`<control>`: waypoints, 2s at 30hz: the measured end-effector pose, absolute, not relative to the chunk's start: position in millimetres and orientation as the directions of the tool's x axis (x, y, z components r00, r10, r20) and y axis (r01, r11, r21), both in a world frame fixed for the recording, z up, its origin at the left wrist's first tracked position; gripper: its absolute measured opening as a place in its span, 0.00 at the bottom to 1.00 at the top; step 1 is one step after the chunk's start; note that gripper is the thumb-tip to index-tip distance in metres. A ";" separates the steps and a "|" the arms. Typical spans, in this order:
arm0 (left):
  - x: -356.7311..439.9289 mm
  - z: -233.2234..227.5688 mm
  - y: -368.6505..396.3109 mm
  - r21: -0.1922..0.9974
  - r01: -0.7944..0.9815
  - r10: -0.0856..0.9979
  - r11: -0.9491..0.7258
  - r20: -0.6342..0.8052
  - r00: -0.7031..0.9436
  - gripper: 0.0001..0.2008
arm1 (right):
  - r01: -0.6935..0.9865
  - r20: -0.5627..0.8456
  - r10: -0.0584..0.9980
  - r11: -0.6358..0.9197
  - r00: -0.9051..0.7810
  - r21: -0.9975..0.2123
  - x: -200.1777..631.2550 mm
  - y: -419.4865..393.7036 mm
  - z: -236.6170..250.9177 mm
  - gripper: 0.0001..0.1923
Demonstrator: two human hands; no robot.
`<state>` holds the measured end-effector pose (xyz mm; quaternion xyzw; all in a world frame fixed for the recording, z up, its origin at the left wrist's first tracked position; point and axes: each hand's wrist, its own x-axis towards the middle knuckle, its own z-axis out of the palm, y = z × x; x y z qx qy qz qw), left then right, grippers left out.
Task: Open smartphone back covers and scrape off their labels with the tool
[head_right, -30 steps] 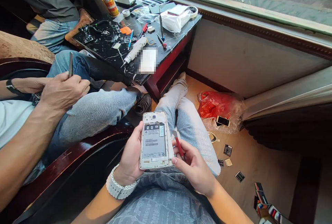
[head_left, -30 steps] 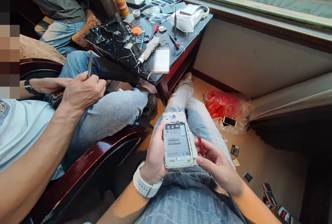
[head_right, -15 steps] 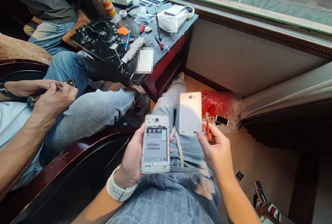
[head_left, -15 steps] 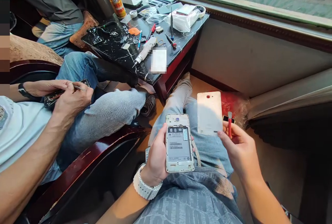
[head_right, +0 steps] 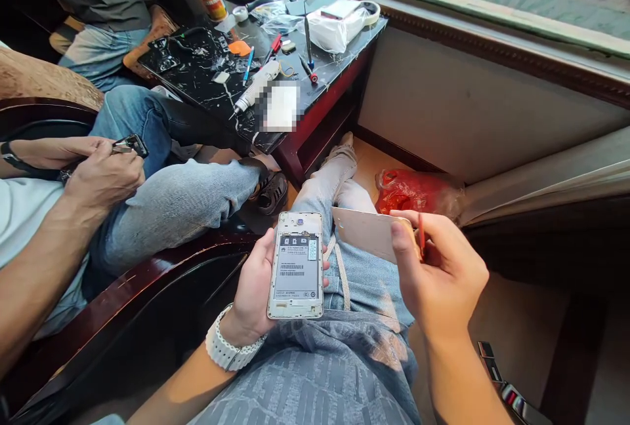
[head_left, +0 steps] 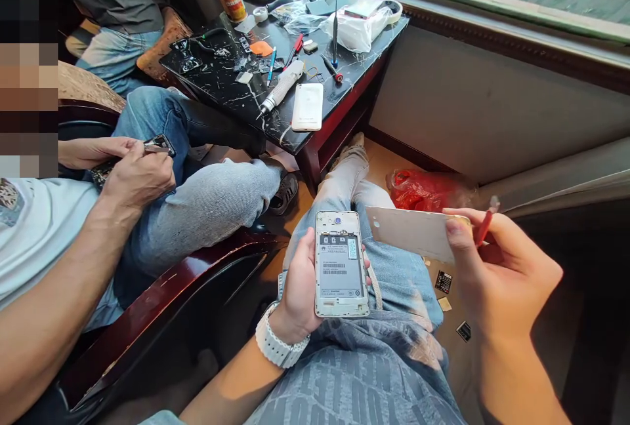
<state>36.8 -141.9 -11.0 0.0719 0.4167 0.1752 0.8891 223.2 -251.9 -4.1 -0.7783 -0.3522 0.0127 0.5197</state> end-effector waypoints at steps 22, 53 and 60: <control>24.5 -13.7 -145.1 0.391 -0.163 0.385 0.906 -0.599 0.702 0.27 | 0.859 0.721 0.688 0.317 0.083 -0.402 212.2 -230.5 -12.2 0.19; 25.7 -26.8 -147.3 0.291 -0.214 0.345 0.933 -0.549 0.761 0.28 | 0.793 0.694 0.713 0.476 -0.095 -0.381 165.6 -241.3 -38.6 0.13; 24.8 -26.4 -147.7 0.284 -0.227 0.353 0.931 -0.551 0.756 0.24 | 0.786 0.700 0.701 0.507 -0.137 -0.353 167.3 -240.0 -36.1 0.15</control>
